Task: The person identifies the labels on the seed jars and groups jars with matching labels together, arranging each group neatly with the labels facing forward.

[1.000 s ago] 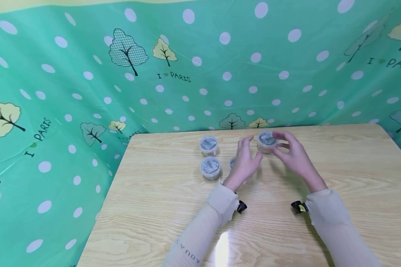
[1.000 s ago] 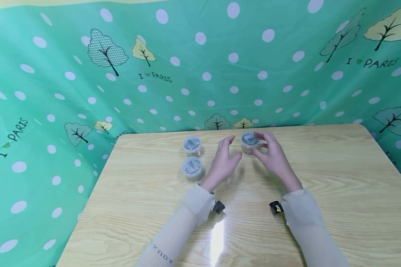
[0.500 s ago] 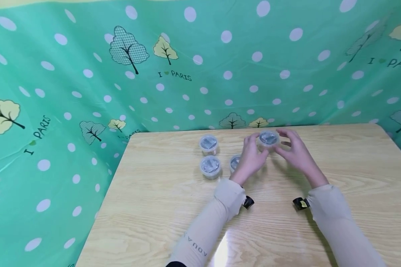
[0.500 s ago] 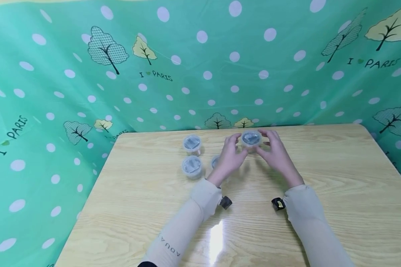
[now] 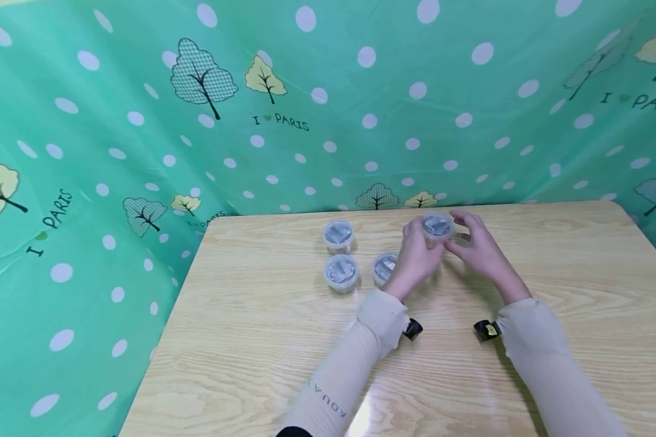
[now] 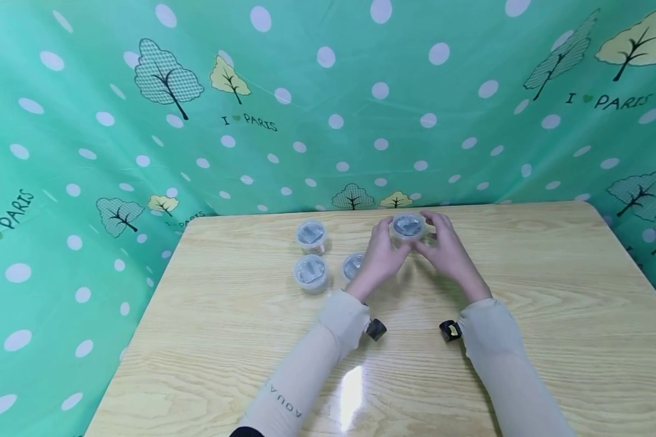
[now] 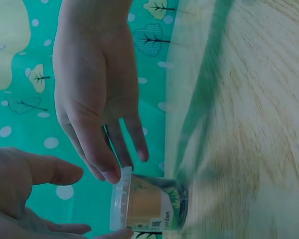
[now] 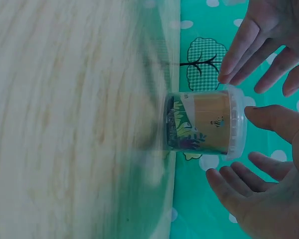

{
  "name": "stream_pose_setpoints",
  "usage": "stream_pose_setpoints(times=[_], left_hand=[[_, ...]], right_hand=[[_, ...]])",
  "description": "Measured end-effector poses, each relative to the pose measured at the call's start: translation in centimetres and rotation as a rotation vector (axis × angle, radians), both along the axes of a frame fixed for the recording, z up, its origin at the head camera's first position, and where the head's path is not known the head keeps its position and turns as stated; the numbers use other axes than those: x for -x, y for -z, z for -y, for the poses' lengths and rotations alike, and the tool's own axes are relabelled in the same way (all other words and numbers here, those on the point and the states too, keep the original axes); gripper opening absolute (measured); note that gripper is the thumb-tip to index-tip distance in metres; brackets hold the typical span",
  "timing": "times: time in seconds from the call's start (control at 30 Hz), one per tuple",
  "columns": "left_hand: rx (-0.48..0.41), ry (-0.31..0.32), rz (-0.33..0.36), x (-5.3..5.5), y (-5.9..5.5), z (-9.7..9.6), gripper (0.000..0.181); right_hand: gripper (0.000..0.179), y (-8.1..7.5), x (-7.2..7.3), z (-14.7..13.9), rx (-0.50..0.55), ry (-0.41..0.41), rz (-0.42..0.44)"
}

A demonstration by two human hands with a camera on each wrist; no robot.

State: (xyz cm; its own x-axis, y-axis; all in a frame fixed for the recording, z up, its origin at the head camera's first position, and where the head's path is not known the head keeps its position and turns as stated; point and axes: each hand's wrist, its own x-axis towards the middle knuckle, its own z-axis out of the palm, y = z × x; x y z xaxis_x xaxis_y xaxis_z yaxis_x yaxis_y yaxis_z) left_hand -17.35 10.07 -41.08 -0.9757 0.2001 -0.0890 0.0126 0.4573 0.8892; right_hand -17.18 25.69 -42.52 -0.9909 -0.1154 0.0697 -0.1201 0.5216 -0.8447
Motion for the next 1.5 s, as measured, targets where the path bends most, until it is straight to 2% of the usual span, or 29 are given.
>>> stream_pose_setpoints(times=[0.27, 0.5, 0.77, 1.0, 1.3, 1.5], left_hand=[[-0.013, -0.009, 0.037, 0.2, 0.3, -0.7, 0.079], [-0.005, 0.011, 0.027, 0.2, 0.6, -1.0, 0.076], [-0.019, -0.005, 0.023, 0.0, 0.6, -1.3, 0.072], [-0.038, 0.002, -0.013, -0.1, 0.3, -1.3, 0.069], [-0.059, -0.032, -0.088, -0.5, -0.6, -0.8, 0.065], [-0.090, -0.042, -0.109, -1.0, -1.3, -0.3, 0.068]], right_hand=[[0.071, 0.2, 0.3, 0.0, 0.014, -0.016, 0.019], [0.071, 0.6, 0.5, -0.2, 0.038, -0.035, 0.070], [0.066, 0.7, 0.4, -0.2, 0.040, -0.008, 0.087], [0.066, 0.3, 0.1, -0.4, 0.050, 0.027, 0.057], [0.061, -0.6, -0.6, -0.7, 0.088, 0.048, -0.069], [0.060, -1.5, -1.0, -0.3, 0.089, 0.081, -0.094]])
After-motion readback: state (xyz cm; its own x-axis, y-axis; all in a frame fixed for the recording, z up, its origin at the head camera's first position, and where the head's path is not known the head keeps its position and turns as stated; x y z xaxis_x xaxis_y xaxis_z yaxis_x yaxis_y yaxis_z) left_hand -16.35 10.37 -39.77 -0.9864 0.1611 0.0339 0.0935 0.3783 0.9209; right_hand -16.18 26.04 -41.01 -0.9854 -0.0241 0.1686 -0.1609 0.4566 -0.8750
